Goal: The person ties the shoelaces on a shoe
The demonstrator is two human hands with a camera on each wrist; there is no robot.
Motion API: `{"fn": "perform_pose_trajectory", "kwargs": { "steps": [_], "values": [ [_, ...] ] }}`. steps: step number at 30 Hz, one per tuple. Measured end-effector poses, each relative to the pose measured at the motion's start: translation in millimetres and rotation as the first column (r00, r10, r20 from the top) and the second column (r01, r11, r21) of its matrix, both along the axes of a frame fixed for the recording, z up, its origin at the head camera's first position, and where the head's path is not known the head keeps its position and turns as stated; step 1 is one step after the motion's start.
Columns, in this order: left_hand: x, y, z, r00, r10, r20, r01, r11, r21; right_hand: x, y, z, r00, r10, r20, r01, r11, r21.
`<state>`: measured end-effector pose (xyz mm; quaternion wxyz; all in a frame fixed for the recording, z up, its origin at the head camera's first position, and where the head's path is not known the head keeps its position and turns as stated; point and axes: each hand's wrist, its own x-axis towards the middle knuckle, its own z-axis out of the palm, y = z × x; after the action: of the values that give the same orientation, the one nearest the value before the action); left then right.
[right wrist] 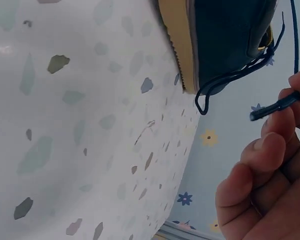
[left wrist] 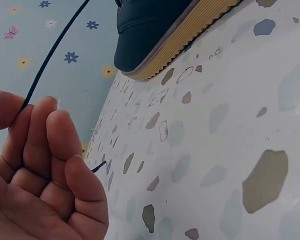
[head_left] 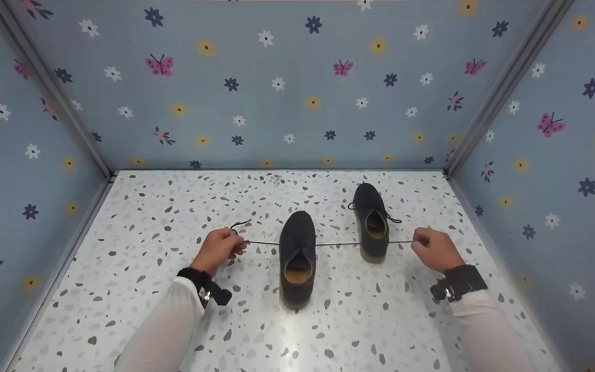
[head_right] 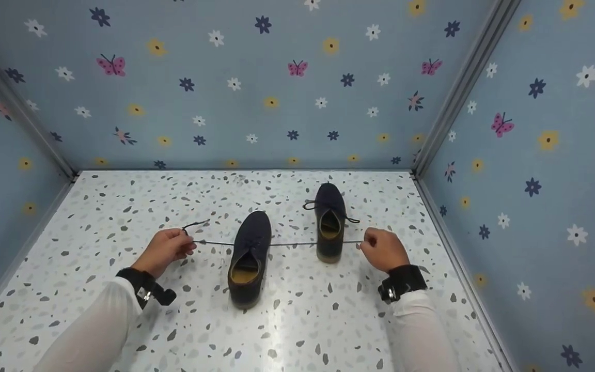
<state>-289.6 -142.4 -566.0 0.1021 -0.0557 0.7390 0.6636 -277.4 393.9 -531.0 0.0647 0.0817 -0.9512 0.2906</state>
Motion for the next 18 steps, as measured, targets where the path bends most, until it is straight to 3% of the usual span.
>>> {"fn": "perform_pose_trajectory", "kwargs": {
  "steps": [5, 9, 18],
  "values": [
    [0.2, -2, -1.3, 0.995, -0.012, 0.097, 0.015, 0.999, -0.029, -0.5, -1, -4.5, 0.999, -0.009, 0.051, 0.009, 1.000, 0.004],
    [1.6, 2, -2.1, 0.988, -0.042, 0.146, 0.060, 0.991, -0.117, 1.0, -4, -9.8, 0.996, 0.005, 0.091, -0.009, 0.999, 0.039],
    [6.4, 11, -2.1, 0.988, -0.112, 0.107, 0.139, 0.949, -0.282, 3.0, -20, -23.2, 0.989, 0.089, 0.120, -0.105, 0.985, 0.137]
  ]
}}
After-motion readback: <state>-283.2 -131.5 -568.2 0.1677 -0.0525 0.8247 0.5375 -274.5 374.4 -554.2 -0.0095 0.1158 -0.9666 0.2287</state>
